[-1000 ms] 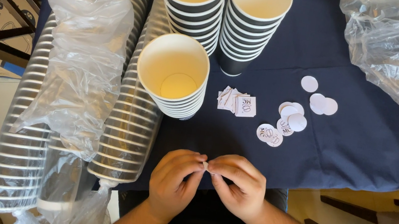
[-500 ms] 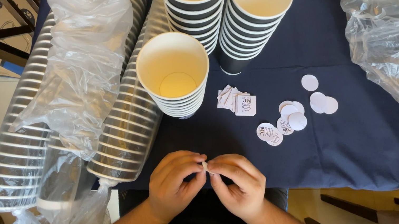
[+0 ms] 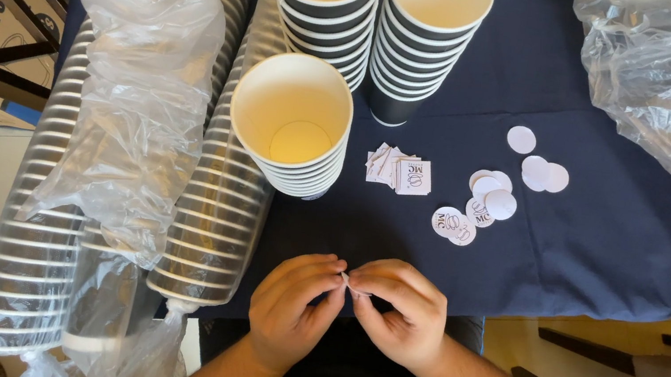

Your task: Peeling small circular stickers and applying them to the bottom of paper coffee cups

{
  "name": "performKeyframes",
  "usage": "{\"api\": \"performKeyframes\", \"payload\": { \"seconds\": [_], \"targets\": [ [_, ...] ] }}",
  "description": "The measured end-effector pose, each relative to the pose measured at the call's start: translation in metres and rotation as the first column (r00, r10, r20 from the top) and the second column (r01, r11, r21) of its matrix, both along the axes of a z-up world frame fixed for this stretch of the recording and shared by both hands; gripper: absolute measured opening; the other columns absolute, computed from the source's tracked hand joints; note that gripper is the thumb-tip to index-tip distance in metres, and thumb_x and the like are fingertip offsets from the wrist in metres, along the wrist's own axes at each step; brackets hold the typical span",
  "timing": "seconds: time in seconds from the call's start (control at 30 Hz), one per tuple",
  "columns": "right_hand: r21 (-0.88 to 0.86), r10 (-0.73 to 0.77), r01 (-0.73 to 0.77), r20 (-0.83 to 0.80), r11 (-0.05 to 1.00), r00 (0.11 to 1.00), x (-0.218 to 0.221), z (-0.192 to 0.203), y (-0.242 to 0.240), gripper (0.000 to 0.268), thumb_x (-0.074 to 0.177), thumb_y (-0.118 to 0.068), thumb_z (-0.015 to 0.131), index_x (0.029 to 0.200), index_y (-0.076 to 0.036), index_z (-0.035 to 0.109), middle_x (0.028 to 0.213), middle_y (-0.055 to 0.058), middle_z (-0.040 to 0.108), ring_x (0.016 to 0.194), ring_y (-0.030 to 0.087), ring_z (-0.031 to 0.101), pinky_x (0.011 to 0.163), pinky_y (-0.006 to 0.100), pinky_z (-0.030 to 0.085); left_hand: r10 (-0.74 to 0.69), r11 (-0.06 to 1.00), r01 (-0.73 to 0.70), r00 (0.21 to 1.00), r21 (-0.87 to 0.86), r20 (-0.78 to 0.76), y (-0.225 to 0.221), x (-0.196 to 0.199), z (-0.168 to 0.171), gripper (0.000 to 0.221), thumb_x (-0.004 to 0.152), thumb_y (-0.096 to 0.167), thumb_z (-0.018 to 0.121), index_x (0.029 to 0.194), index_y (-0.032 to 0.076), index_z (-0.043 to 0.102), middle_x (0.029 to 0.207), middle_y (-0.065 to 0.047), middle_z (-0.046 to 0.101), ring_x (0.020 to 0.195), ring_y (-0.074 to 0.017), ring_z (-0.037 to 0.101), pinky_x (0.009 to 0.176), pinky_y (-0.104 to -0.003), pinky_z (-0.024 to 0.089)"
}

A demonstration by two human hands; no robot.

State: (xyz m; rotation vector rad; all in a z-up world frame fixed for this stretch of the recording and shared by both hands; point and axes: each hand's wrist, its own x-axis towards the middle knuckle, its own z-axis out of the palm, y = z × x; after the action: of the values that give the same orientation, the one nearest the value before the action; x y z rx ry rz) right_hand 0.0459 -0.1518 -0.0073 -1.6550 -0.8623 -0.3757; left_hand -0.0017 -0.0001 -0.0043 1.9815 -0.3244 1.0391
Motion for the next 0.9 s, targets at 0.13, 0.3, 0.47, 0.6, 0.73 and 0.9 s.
{"api": "performKeyframes", "payload": {
  "seconds": [0.13,0.3,0.47,0.6,0.73,0.9],
  "targets": [
    [-0.008,-0.006,0.006,-0.002,1.0,1.0,0.0001,-0.0002,-0.0002,0.005,0.092,-0.003,0.071,0.096,-0.002,0.073,0.095,0.01,0.073,0.084,0.022,0.074,0.081,0.03,0.065,0.001,1.0,-0.001,1.0,0.016,-0.01,0.0006,0.0006,0.0011,0.005,0.092,-0.001,0.072,0.094,0.0,0.067,0.095,-0.014,0.075,0.087,-0.0296,0.077,0.082,-0.036,0.067],
    [-0.011,0.008,-0.008,0.001,1.0,1.0,0.0005,-0.0012,-0.0011,0.007,0.095,-0.005,0.068,0.099,-0.001,0.073,0.097,0.011,0.072,0.085,0.022,0.074,0.081,0.031,0.065,0.013,0.999,-0.013,1.0,0.046,-0.011,0.0003,0.0006,0.0005,0.006,0.092,0.0,0.07,0.095,0.001,0.065,0.095,-0.013,0.074,0.086,-0.0286,0.076,0.081,-0.036,0.066],
    [-0.014,0.006,-0.006,0.002,1.0,1.0,0.0004,-0.0025,-0.0012,0.007,0.096,-0.006,0.067,0.099,-0.001,0.072,0.097,0.011,0.072,0.085,0.023,0.074,0.082,0.032,0.065,0.014,0.998,-0.014,1.0,0.061,-0.011,0.0004,0.0011,0.001,0.006,0.093,0.001,0.07,0.093,0.002,0.064,0.094,-0.013,0.074,0.086,-0.0281,0.076,0.082,-0.036,0.065],
    [-0.016,0.015,-0.015,-0.005,1.0,1.0,0.0005,-0.0006,-0.0018,0.007,0.095,-0.005,0.068,0.099,-0.001,0.072,0.097,0.011,0.072,0.085,0.023,0.074,0.081,0.031,0.064,0.015,0.999,-0.013,1.0,0.052,-0.021,-0.0005,0.0005,0.0,0.005,0.094,0.004,0.068,0.093,0.002,0.064,0.094,-0.012,0.074,0.086,-0.0279,0.077,0.082,-0.035,0.066],
    [-0.011,0.004,-0.004,0.009,1.0,1.0,0.0,-0.0033,-0.0016,0.007,0.094,-0.005,0.07,0.1,-0.001,0.071,0.096,0.01,0.073,0.085,0.022,0.074,0.081,0.03,0.065,0.009,0.999,-0.008,1.0,0.05,-0.019,-0.0004,0.0004,-0.0009,0.005,0.095,0.004,0.068,0.093,0.002,0.064,0.094,-0.013,0.074,0.086,-0.028,0.077,0.081,-0.036,0.066],
    [-0.005,0.009,-0.009,0.009,1.0,1.0,0.0002,-0.0031,-0.0015,0.007,0.094,-0.005,0.07,0.099,-0.001,0.071,0.096,0.01,0.073,0.084,0.022,0.074,0.079,0.03,0.065,0.017,0.998,-0.016,1.0,0.066,-0.013,-0.0002,0.0004,-0.0005,0.004,0.094,0.003,0.068,0.093,0.002,0.064,0.095,-0.013,0.074,0.086,-0.0278,0.076,0.081,-0.035,0.065]
  ]
}}
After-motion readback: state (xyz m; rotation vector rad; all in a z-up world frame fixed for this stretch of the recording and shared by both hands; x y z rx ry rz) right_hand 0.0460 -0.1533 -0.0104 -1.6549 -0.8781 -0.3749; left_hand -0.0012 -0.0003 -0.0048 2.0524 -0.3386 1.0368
